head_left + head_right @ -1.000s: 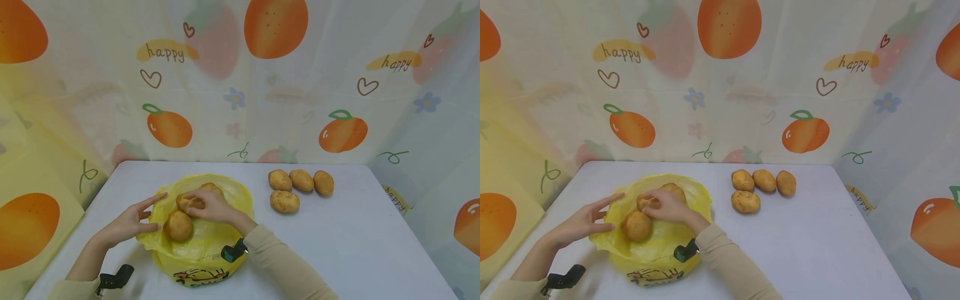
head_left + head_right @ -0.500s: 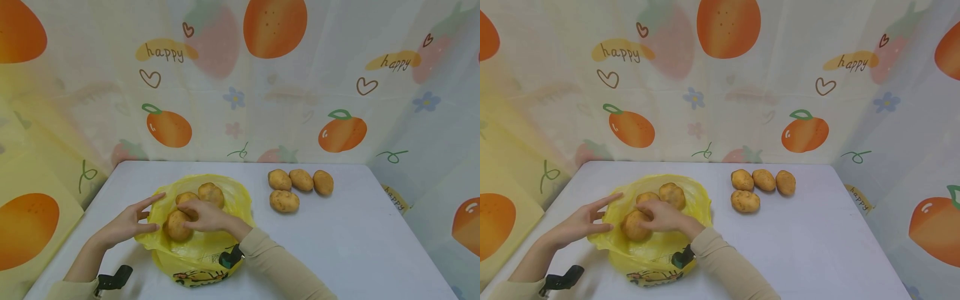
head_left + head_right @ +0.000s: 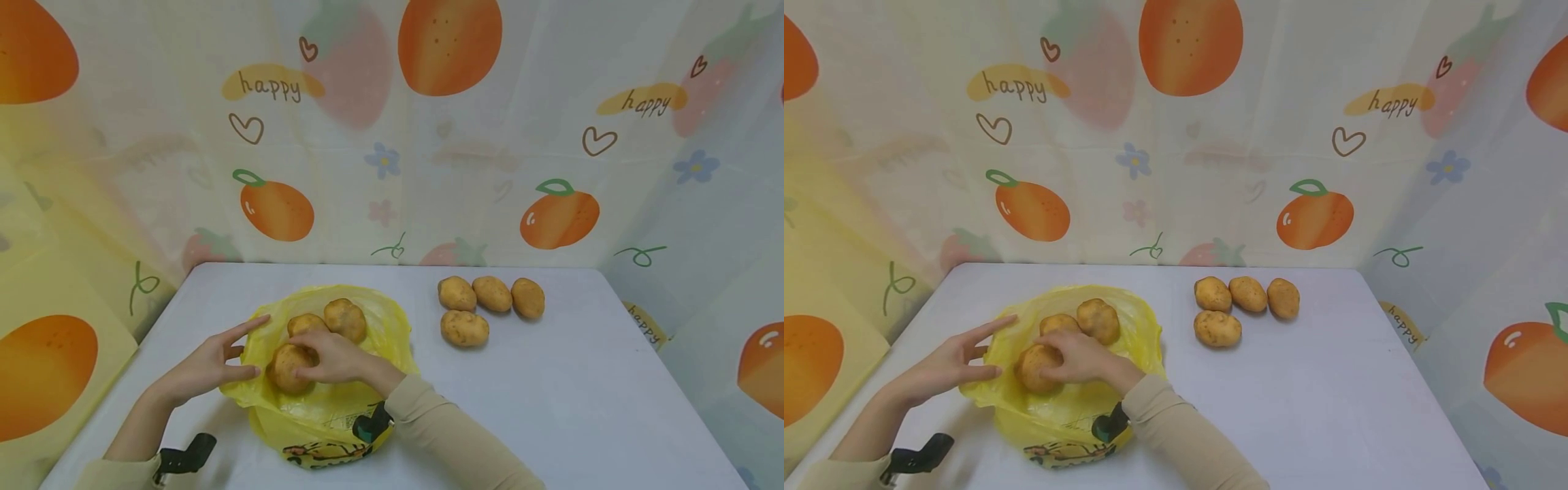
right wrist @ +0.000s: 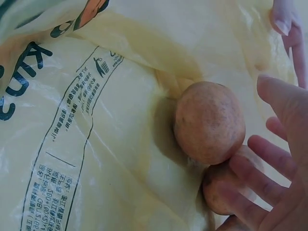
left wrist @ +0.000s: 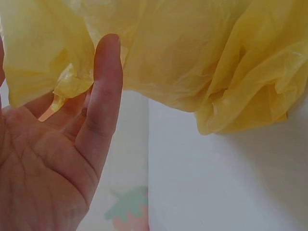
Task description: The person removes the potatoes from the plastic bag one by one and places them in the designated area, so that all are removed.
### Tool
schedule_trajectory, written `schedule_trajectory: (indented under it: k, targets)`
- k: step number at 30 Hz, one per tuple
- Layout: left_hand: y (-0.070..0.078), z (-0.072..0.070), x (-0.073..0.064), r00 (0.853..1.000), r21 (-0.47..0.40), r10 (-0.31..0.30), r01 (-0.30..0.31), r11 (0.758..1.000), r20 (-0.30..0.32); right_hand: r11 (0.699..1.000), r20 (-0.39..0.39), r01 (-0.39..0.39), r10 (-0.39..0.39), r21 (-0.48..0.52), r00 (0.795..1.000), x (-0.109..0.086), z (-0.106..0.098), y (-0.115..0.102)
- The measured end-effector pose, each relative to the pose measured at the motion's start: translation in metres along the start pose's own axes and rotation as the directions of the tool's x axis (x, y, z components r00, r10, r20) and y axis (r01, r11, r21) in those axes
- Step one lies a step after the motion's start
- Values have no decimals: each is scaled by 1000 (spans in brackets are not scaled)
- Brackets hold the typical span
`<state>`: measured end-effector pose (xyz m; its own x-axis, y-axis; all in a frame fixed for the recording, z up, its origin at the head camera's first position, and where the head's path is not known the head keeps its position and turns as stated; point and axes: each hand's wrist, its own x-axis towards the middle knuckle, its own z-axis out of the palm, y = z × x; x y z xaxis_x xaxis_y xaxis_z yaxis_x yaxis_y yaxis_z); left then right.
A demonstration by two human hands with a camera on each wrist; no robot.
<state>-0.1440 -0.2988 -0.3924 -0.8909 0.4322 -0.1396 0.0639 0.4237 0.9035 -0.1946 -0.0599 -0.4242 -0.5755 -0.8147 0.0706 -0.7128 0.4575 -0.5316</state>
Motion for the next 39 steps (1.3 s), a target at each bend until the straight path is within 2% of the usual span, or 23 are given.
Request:
schedule_trajectory:
  k: [11,19,25,34,39]
  targets:
    - [1,0,0,1000,3,6,-6,1000,-1,998,10,-32,32,-48,999,2,7,1]
    - [1,0,0,1000,4,11,-11,1000,-2,990,23,-100,103,-104,994,2,10,-6]
    - [0,-1,0,1000,51,23,-22,998,-20,981,-42,-103,98,-161,994,5,20,-9]
    - [1,-1,-1,1000,3,21,-21,1000,-11,967,-109,-183,166,-176,980,6,28,-19]
    - [0,1,-2,1000,-12,18,-18,1000,-1,963,-134,-187,163,-196,977,4,29,-20]
